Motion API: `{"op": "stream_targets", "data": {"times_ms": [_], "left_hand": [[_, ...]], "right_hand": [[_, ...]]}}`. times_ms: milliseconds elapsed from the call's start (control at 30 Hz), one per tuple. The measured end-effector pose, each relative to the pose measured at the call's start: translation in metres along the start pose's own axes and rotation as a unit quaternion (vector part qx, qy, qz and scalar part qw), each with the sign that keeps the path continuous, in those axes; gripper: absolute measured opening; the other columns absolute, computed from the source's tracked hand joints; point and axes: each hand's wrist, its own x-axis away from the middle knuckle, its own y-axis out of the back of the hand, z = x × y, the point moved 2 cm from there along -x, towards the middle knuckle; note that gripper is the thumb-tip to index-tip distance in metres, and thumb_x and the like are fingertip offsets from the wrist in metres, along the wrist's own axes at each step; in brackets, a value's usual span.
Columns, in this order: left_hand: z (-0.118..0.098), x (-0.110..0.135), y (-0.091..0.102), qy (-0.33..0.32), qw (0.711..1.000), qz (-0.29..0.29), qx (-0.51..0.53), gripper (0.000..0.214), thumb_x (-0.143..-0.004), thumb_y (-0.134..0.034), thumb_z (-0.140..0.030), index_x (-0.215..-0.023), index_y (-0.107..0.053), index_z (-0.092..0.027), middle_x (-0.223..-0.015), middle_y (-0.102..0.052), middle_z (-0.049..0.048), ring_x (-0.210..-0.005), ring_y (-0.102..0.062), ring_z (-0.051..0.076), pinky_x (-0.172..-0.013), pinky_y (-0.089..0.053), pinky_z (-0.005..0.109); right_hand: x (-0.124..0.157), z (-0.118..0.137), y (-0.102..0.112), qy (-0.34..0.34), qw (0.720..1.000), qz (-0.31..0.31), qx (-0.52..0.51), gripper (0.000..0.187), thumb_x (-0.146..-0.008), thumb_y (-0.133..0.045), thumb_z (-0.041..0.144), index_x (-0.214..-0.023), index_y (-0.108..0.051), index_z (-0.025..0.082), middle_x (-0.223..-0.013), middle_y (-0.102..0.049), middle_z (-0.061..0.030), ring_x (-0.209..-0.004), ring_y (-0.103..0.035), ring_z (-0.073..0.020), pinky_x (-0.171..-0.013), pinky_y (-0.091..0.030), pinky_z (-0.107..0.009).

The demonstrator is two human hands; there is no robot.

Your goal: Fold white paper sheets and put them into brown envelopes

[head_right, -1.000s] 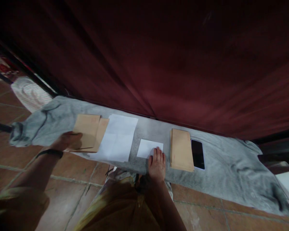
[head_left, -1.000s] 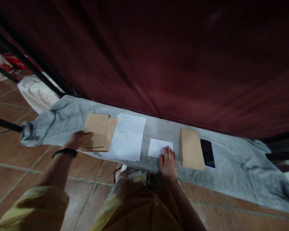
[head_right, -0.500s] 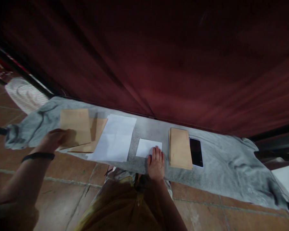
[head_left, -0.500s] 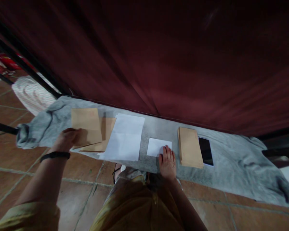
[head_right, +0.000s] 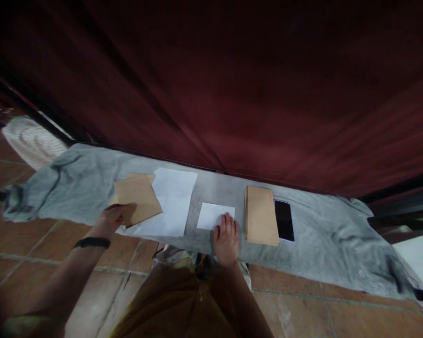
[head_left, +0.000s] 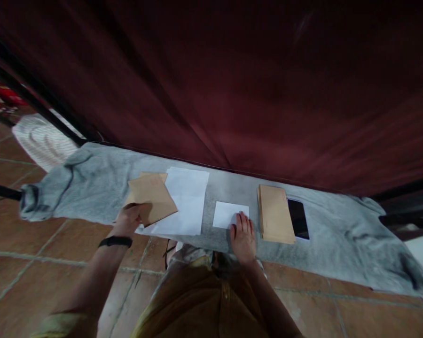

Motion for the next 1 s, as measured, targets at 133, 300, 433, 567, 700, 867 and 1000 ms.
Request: {"op": "stream_targets", "data": {"times_ms": [133, 300, 433, 567, 700, 867, 1000], "left_hand": [[0.004, 0.002, 0.008, -0.024, 0.998, -0.032, -0.054, 0.016, -0.064, -0.069, -0.015, -0.075, -0.057, -0.019, -0.062, -0.058, -0.0025, -0.064, -0.063, 0.018, -0.062, -0.054, 0.028], [-0.004, 0.013, 0.015, -0.116, 0.977, -0.103, -0.150, 0.038, -0.070, -0.071, -0.017, -0.105, -0.058, -0.015, -0.100, -0.063, 0.0073, -0.112, -0.061, 0.027, -0.103, -0.049, 0.045], [0.012, 0.060, -0.033, -0.360, 0.888, 0.000, -0.287, 0.038, -0.087, -0.055, -0.024, -0.124, -0.058, -0.013, -0.134, -0.056, 0.0177, -0.130, -0.055, 0.031, -0.114, -0.041, 0.050], [0.061, 0.145, -0.114, -0.519, 0.758, 0.197, -0.343, 0.047, -0.103, -0.034, -0.031, -0.147, -0.044, -0.020, -0.155, -0.047, 0.0139, -0.146, -0.042, 0.026, -0.116, -0.043, 0.047], [0.100, 0.201, -0.159, -0.594, 0.645, 0.247, -0.412, 0.058, -0.103, -0.041, -0.039, -0.154, -0.036, -0.012, -0.161, -0.039, 0.0176, -0.153, -0.030, 0.029, -0.122, -0.034, 0.050], [0.119, 0.199, -0.161, -0.620, 0.599, 0.247, -0.443, 0.065, -0.103, -0.040, -0.048, -0.154, -0.036, -0.007, -0.160, -0.040, 0.0206, -0.152, -0.032, 0.029, -0.122, -0.034, 0.049], [0.122, 0.190, -0.157, -0.626, 0.590, 0.254, -0.443, 0.065, -0.104, -0.038, -0.047, -0.155, -0.035, -0.008, -0.162, -0.036, 0.0195, -0.153, -0.030, 0.028, -0.123, -0.033, 0.046]], "right_hand": [[0.000, 0.001, 0.001, -0.006, 1.000, -0.004, -0.008, 0.049, -0.104, -0.038, 0.025, -0.150, -0.045, 0.009, -0.155, -0.048, -0.0181, -0.146, -0.039, -0.0273, -0.120, -0.031, -0.048], [0.001, 0.001, 0.001, -0.009, 1.000, -0.003, -0.006, 0.052, -0.105, -0.037, 0.026, -0.153, -0.041, 0.006, -0.155, -0.047, -0.0201, -0.146, -0.039, -0.0278, -0.120, -0.031, -0.048], [0.001, 0.001, -0.001, -0.017, 1.000, 0.000, -0.006, 0.053, -0.105, -0.037, 0.027, -0.154, -0.040, 0.006, -0.155, -0.047, -0.0194, -0.146, -0.040, -0.0270, -0.120, -0.031, -0.047], [0.001, 0.001, -0.002, -0.020, 1.000, 0.003, -0.002, 0.053, -0.105, -0.038, 0.028, -0.154, -0.040, 0.006, -0.157, -0.046, -0.0185, -0.147, -0.037, -0.0268, -0.121, -0.031, -0.046], [0.001, -0.002, -0.003, -0.008, 1.000, 0.018, -0.008, 0.052, -0.106, -0.033, 0.025, -0.154, -0.039, 0.007, -0.159, -0.043, -0.0163, -0.150, -0.034, -0.0243, -0.122, -0.030, -0.045], [0.002, -0.006, -0.004, -0.011, 0.999, 0.026, -0.019, 0.052, -0.107, -0.030, 0.026, -0.154, -0.040, 0.007, -0.161, -0.040, -0.0164, -0.152, -0.031, -0.0237, -0.123, -0.028, -0.047], [-0.006, -0.002, -0.003, 0.008, 0.999, 0.033, -0.036, 0.051, -0.107, -0.030, 0.025, -0.155, -0.039, 0.008, -0.160, -0.041, -0.0169, -0.152, -0.032, -0.0242, -0.123, -0.027, -0.050]]}}
